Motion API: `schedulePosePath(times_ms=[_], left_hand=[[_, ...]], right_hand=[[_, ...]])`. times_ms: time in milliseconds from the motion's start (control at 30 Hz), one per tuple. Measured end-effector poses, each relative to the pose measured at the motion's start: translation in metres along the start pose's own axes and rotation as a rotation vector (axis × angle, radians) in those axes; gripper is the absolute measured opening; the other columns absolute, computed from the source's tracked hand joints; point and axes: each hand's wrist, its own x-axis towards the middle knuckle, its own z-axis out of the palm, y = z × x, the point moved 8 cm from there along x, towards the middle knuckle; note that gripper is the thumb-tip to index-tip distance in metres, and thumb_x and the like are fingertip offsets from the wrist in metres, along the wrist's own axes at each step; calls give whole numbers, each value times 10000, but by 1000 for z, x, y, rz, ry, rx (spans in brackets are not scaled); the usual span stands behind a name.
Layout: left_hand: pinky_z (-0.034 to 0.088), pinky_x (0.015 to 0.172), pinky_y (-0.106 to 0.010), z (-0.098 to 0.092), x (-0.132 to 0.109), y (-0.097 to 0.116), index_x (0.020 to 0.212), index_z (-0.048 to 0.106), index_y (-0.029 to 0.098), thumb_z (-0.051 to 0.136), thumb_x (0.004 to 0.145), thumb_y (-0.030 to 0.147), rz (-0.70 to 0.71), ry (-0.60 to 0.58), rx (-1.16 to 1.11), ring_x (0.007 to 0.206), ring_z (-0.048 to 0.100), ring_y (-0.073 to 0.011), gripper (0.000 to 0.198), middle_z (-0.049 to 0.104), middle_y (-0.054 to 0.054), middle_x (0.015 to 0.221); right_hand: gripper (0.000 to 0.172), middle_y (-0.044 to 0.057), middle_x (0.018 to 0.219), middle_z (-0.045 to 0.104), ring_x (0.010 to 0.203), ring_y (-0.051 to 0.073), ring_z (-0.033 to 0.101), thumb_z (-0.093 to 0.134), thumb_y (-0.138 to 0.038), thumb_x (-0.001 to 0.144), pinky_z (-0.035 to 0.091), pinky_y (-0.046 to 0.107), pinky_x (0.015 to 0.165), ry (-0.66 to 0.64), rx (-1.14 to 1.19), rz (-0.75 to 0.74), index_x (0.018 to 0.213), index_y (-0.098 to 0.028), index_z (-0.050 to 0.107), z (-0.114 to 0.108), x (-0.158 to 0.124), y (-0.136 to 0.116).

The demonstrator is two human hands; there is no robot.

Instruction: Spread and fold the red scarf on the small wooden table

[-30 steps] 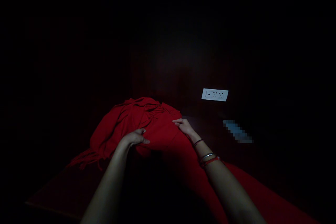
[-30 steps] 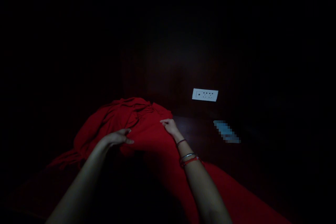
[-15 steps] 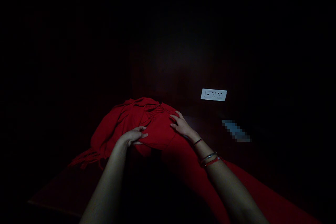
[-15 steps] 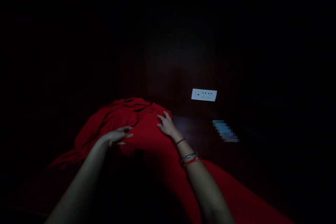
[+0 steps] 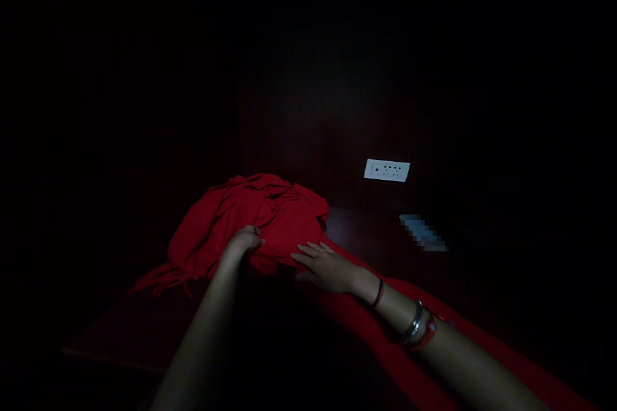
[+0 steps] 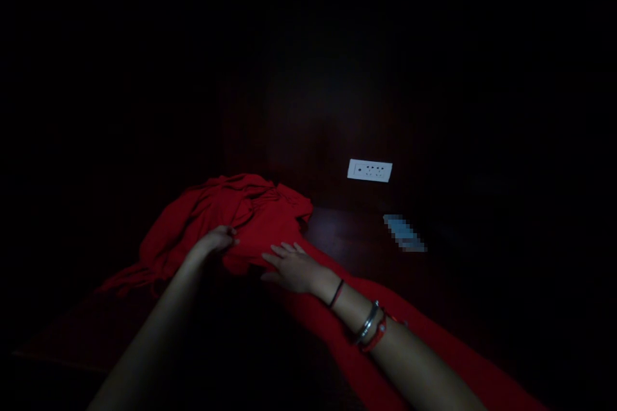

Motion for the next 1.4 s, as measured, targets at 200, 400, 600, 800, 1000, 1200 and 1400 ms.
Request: schedulePosePath(times_ms=[200, 400, 600, 800, 1000, 1200, 1400], left_hand=[[437, 674, -323, -19, -20, 15, 933, 556, 150, 553, 664, 346, -28, 125, 167, 941, 530, -281, 332, 561, -157, 1031], [427, 703, -322, -7, -17, 27, 902, 561, 147, 450, 727, 449, 41, 69, 213, 938, 528, -273, 366, 568, -149, 1020], [413, 664, -298, -5, -2, 22, 882, 549, 143, 453, 752, 347, 141, 68, 153, 849, 550, -242, 260, 587, -131, 938], [386, 732, -419, -13, -43, 59, 1071, 478, 95, 417, 783, 327, 246, 363, 264, 976, 467, -369, 375, 496, -212, 1064], [196, 981, -361, 77, -102, 136, 1245, 336, 226, 331, 818, 424, 974, 63, 288, 1232, 188, -235, 470, 240, -52, 1354], [64, 974, -490, 122, -89, 117, 1289, 208, 319, 264, 811, 491, 874, -259, 452, 1257, 7, -260, 511, 83, 5, 1392], [91, 971, -486, 121, -86, 114, 1298, 171, 321, 236, 816, 488, 850, -260, 499, 1256, 22, -266, 514, 75, -7, 1393]], right_hand=[[524, 73, 1352, 240, 1237, 227, 172, 324, -481, 813, 182, 392, 1001, 149, 57, 16, 1268, -220, 323, -31, -36, 13], [803, 99, 1384, 96, 1240, 318, 45, 437, -619, 669, 127, 513, 979, -36, 53, 314, 1322, -252, 148, -4, -108, 38], [701, 97, 1385, 57, 1239, 314, 11, 329, -584, 752, 91, 534, 971, 14, -4, 284, 1327, -253, 102, 23, -135, 14], [581, 44, 1390, 86, 1251, 264, 55, 315, -508, 802, 117, 479, 992, 132, 37, 263, 1315, -283, 160, -12, -139, 16], [658, 112, 1373, 152, 1245, 286, 84, 281, -556, 788, 122, 498, 976, 194, 6, 385, 1319, -180, 188, -12, -112, 45], [641, 84, 1374, 154, 1246, 262, 104, 217, -558, 801, 117, 462, 994, 138, -27, 372, 1323, -189, 171, 23, -135, 54], [600, 83, 1359, 205, 1236, 255, 165, 243, -530, 810, 121, 483, 986, 112, -15, 544, 1307, -194, 229, 16, -211, 91]])
